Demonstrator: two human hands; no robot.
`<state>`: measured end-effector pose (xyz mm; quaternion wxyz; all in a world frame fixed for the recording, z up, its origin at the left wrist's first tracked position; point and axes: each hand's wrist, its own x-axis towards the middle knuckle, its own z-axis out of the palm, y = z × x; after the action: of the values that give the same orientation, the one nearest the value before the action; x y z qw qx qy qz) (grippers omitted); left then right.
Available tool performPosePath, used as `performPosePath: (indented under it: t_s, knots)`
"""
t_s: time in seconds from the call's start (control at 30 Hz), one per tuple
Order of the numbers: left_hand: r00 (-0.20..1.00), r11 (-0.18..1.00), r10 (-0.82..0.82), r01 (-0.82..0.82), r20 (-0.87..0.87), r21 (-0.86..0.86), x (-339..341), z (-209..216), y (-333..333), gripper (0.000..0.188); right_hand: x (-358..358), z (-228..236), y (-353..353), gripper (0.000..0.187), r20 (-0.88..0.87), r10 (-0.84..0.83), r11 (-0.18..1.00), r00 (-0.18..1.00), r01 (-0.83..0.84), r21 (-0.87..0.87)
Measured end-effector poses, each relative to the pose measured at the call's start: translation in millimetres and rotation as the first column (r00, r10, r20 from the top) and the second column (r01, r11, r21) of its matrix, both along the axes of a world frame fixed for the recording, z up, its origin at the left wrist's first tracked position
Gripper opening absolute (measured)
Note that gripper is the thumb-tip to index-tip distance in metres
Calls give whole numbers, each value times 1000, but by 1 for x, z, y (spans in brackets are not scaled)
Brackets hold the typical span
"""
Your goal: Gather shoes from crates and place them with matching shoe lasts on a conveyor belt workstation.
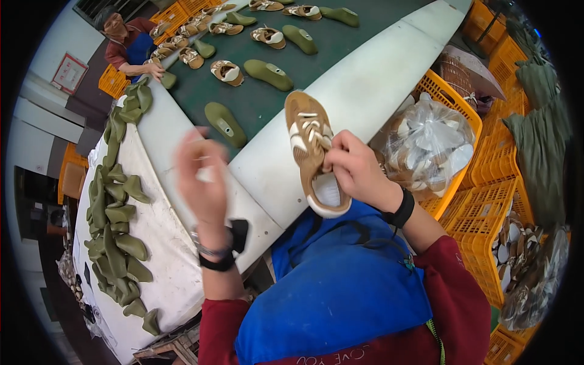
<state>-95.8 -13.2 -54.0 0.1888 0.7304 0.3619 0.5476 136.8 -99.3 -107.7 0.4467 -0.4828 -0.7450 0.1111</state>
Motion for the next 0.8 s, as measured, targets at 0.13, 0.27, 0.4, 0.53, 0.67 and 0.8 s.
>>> performPosePath:
  t_s: [0.13, 0.27, 0.4, 0.53, 0.67, 0.8]
  knots:
    - [874, 952, -231, 294, -428, 87, 54, -9, -46, 46, -14, 5, 14, 20, -120, -78, 997, 990, 81, 20]
    - [887, 983, -133, 174, -442, 53, 55, -23, -39, 43, -17, 5, 16, 29, -172, -112, 989, 979, 126, 75]
    - [856, 989, -115, 144, -503, 18, 57, -29, -37, 43, -22, 3, 19, 27, -357, -162, 975, 920, 205, 87]
    - [868, 992, -111, 72, -484, -99, 55, -31, -38, 45, -26, -3, 18, 21, -343, -135, 960, 930, 209, 188]
    - [907, 964, -205, 122, -368, -235, 56, -32, -40, 36, -32, -8, 20, 20, -322, -111, 945, 940, 201, 259]
    - [912, 968, -150, 56, -381, -245, 57, -43, -35, 32, -32, -12, 18, 20, -331, -100, 946, 938, 192, 260]
